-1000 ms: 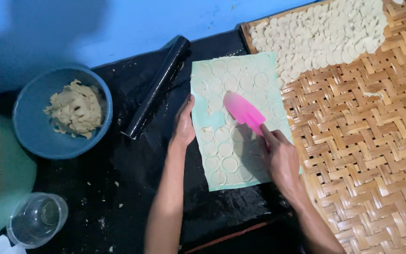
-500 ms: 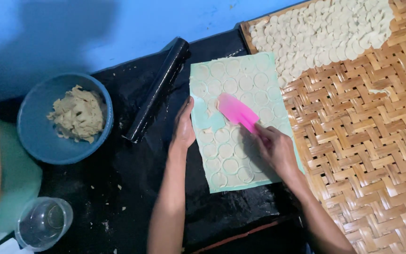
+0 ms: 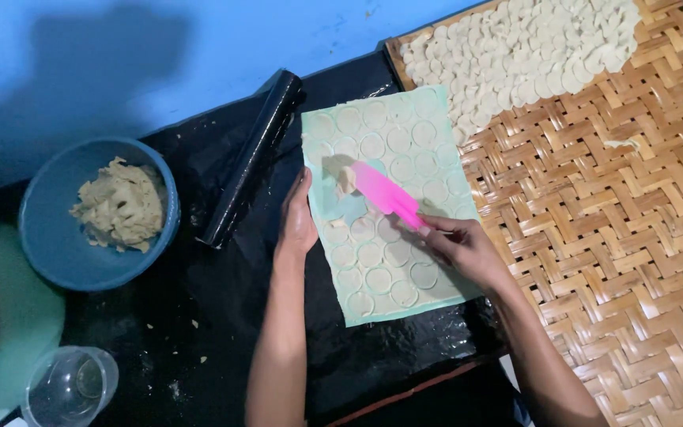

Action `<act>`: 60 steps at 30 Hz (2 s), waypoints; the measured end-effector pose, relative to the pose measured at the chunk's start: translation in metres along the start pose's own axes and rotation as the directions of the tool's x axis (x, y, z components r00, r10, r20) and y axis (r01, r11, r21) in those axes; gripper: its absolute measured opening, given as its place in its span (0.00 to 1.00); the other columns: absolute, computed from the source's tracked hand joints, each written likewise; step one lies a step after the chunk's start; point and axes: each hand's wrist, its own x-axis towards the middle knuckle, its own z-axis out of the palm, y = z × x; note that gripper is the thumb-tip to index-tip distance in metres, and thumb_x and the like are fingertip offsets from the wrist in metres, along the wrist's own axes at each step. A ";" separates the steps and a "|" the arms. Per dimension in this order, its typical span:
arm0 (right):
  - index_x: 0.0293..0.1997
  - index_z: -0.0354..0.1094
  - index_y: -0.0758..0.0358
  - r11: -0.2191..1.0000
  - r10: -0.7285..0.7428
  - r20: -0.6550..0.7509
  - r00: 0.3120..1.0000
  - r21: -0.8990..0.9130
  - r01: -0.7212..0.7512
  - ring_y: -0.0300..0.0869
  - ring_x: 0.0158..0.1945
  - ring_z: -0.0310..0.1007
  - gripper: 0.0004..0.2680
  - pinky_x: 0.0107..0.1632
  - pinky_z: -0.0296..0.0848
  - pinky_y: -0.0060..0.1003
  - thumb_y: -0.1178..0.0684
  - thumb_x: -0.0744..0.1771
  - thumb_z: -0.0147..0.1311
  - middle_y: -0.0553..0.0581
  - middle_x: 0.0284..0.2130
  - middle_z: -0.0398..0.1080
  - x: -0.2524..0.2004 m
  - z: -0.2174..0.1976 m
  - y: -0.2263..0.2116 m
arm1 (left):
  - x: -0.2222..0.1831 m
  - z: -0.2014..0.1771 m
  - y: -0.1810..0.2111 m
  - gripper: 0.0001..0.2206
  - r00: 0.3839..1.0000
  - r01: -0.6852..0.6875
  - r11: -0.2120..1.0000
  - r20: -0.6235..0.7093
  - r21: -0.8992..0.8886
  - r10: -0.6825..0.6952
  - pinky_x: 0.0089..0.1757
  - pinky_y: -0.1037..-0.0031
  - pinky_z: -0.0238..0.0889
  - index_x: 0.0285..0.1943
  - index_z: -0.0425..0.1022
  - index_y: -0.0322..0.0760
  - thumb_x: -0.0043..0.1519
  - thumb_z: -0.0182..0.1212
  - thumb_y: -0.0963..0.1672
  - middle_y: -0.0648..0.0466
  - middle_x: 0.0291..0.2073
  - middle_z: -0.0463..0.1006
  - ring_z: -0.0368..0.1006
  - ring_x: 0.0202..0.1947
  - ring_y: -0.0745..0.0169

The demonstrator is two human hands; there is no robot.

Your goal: Rolling out dough and cutting it into small circles for packaged food production.

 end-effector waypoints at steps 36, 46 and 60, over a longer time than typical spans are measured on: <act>0.59 0.75 0.68 0.555 -0.578 -0.559 0.595 -0.804 -0.216 0.61 0.34 0.76 0.12 0.38 0.73 0.52 0.56 0.70 0.58 0.71 0.39 0.74 -0.008 -0.087 -0.002 | -0.007 0.012 0.007 0.26 0.997 -0.039 0.999 0.071 0.036 0.036 0.65 0.65 0.55 0.76 0.58 0.32 0.72 0.48 0.50 0.49 0.70 0.65 0.62 0.69 0.55; 0.57 0.75 0.64 0.714 -0.452 -0.350 0.821 -0.693 0.098 0.54 0.26 0.73 0.12 0.31 0.71 0.47 0.55 0.67 0.57 0.64 0.28 0.71 -0.018 0.017 -0.038 | -0.004 0.004 0.004 0.26 0.998 -0.050 0.996 0.036 0.073 0.047 0.64 0.66 0.57 0.76 0.59 0.31 0.72 0.48 0.50 0.49 0.68 0.67 0.64 0.67 0.57; 0.58 0.75 0.60 0.639 -0.482 -0.342 0.807 -0.767 0.057 0.56 0.28 0.74 0.13 0.33 0.72 0.50 0.53 0.68 0.56 0.63 0.34 0.74 -0.005 0.016 -0.036 | -0.010 0.019 0.012 0.27 0.999 -0.026 0.997 0.034 0.078 0.023 0.64 0.67 0.55 0.77 0.56 0.31 0.72 0.47 0.50 0.49 0.71 0.65 0.62 0.69 0.57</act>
